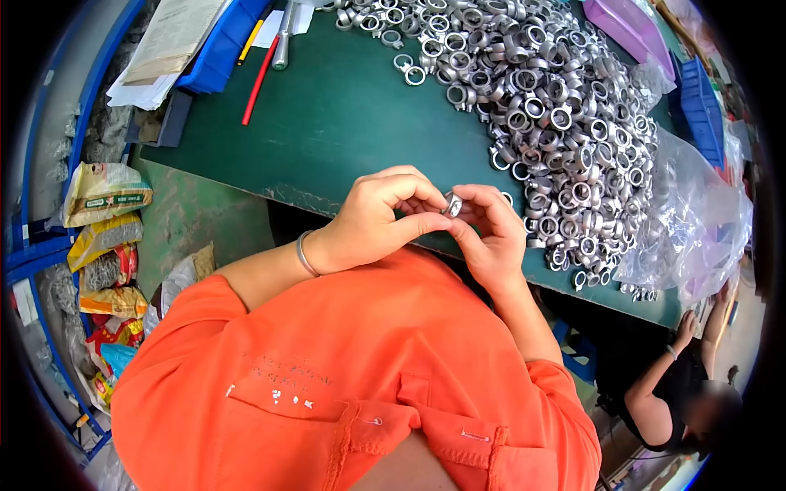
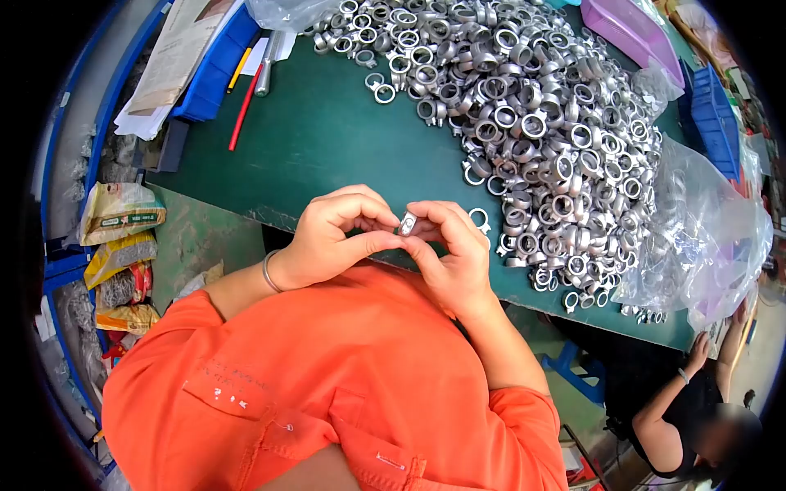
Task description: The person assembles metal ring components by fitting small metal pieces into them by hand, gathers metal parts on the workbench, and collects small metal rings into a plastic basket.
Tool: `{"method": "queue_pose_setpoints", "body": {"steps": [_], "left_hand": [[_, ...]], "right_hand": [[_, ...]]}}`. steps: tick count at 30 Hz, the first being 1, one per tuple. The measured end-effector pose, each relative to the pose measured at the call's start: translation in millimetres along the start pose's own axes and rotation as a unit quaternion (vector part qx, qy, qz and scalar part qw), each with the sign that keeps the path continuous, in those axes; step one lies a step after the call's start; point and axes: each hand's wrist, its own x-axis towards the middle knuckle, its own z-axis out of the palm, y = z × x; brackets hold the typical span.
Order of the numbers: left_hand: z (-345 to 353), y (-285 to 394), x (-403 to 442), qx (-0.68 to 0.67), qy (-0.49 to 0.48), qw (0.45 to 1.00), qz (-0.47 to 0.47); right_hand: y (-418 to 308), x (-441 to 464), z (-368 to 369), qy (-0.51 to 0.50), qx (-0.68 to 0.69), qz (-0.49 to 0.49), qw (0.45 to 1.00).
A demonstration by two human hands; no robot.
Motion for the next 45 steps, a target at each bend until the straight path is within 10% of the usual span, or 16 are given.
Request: {"method": "queue_pose_setpoints", "body": {"steps": [11,15,19,27,35,37,41,45], "left_hand": [[0,-3,-3,-0.03,0.021,0.999,-0.03],[0,-3,-4,-0.115,0.004,0.989,-0.09],[3,-5,2,-0.433,0.001,0.838,-0.333],[4,-10,0,-0.308,-0.054,0.894,-0.321],[3,-4,2,-0.28,-0.022,0.904,-0.321],[4,-4,1,-0.145,-0.018,0.971,-0.187],[5,-7,-2,-0.054,-0.012,0.997,-0.053],[5,-8,-2,0.018,-0.031,0.999,0.012]], "right_hand": [[0,-4,4,0.117,0.005,-0.101,0.988],[-19,-6,3,0.104,-0.243,-0.196,0.944],[-11,-1,5,-0.058,-0.21,-0.335,0.917],[-19,0,-31,0.039,-0.581,-0.048,0.812],[-14,6,-10,-0.025,-0.302,-0.167,0.938],[-7,4,-6,0.005,-0.219,-0.17,0.961],[-14,-8,0,0.038,0.085,0.151,0.984],[-8,-12,0,-0.007,0.134,0.134,0.982]]}}
